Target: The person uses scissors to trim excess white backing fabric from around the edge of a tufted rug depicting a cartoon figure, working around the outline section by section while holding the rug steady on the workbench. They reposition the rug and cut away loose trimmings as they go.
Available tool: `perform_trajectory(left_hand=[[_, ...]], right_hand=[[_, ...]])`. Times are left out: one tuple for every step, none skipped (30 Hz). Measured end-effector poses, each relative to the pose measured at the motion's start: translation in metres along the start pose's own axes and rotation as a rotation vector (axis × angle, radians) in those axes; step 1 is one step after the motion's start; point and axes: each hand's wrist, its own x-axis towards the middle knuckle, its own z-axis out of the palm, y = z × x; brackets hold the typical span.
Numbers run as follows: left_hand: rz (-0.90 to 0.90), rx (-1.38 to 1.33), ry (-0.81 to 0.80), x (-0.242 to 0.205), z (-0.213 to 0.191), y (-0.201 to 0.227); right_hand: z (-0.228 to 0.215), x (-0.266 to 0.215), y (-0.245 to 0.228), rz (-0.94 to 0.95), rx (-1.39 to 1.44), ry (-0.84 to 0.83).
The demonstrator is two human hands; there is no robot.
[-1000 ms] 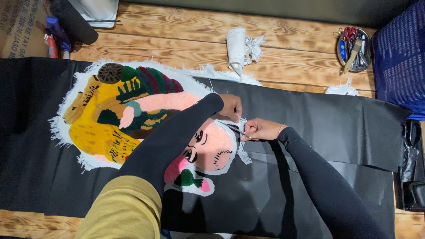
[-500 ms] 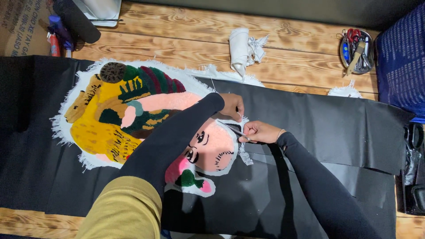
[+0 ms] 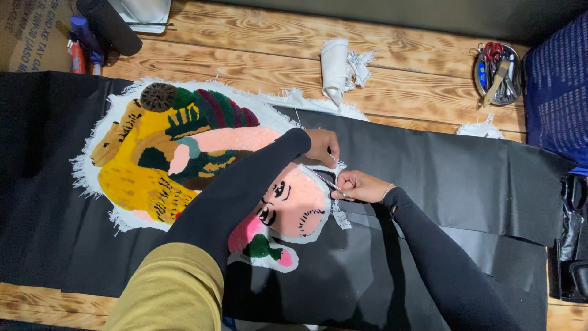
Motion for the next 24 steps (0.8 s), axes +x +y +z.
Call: perform_trajectory(left_hand=[[0.0, -0.001, 0.001, -0.001, -0.001, 0.002], [-0.014, 0.009, 0.007, -0.002, -0.002, 0.005], [-0.027, 0.019, 0.012, -0.004, -0.003, 0.007], [-0.027, 0.019, 0.013, -0.004, -0.004, 0.008], [-0.048, -0.002, -0.002, -0.005, -0.005, 0.01], [-0.069, -0.023, -0.018, -0.006, -0.006, 0.011], [-0.07, -0.023, -0.017, -0.006, -0.005, 0.009], [-0.059, -0.048, -0.021, -0.005, -0.005, 0.008], [-0.048, -0.072, -0.024, -0.005, -0.005, 0.007], [-0.048, -0.072, -0.023, -0.005, -0.005, 0.007], [-0.052, -0.076, -0.015, -0.006, -0.006, 0.008], [-0.055, -0.08, -0.007, -0.007, -0.007, 0.009], [-0.055, -0.081, -0.007, -0.006, -0.007, 0.008], [-0.064, -0.086, -0.003, -0.007, -0.007, 0.007], [-0.073, -0.092, 0.001, -0.007, -0.007, 0.007], [-0.073, -0.092, 0.002, -0.007, -0.007, 0.007], [-0.066, -0.103, 0.008, -0.007, -0.007, 0.007], [-0.06, -0.114, 0.013, -0.007, -0.007, 0.007], [-0.06, -0.114, 0.013, -0.008, -0.008, 0.009], [-0.063, -0.118, 0.017, -0.008, -0.008, 0.01], [-0.066, -0.122, 0.02, -0.009, -0.008, 0.011], [-0.066, -0.122, 0.02, -0.008, -0.008, 0.01], [-0.062, -0.13, 0.022, -0.007, -0.007, 0.008], [-0.059, -0.138, 0.024, -0.006, -0.007, 0.007]], right_hand=[[-0.002, 0.001, 0.005, 0.001, -0.001, -0.001], [-0.003, 0.003, 0.01, -0.029, 0.019, -0.008], [-0.005, 0.005, 0.015, -0.059, 0.039, -0.015], [-0.001, 0.004, 0.007, -0.059, 0.038, -0.016], [0.002, 0.004, -0.002, 0.006, -0.001, 0.016], [0.007, 0.004, -0.01, 0.07, -0.039, 0.048], [0.007, 0.004, -0.009, 0.07, -0.039, 0.047], [0.008, 0.004, -0.009, 0.067, -0.042, 0.054], [0.008, 0.004, -0.009, 0.064, -0.045, 0.06], [0.008, 0.004, -0.008, 0.064, -0.045, 0.06], [0.009, 0.004, -0.006, 0.051, -0.041, 0.059], [0.009, 0.004, -0.004, 0.04, -0.037, 0.059], [0.01, 0.004, -0.003, 0.04, -0.038, 0.058], [0.011, 0.004, -0.001, 0.025, -0.023, 0.056], [0.012, 0.005, 0.0, 0.01, -0.009, 0.054], [0.011, 0.007, 0.002, 0.01, -0.009, 0.053], [0.01, 0.008, 0.004, 0.03, 0.0, 0.062], [0.01, 0.01, 0.006, 0.051, 0.009, 0.071], [0.01, 0.012, 0.005, 0.051, 0.009, 0.07], [0.011, 0.013, 0.005, 0.06, 0.04, 0.078], [0.012, 0.014, 0.004, 0.068, 0.071, 0.086], [0.012, 0.016, 0.008, 0.068, 0.07, 0.085], [0.011, 0.018, 0.011, 0.043, 0.085, 0.074], [0.011, 0.02, 0.014, 0.018, 0.1, 0.062]])
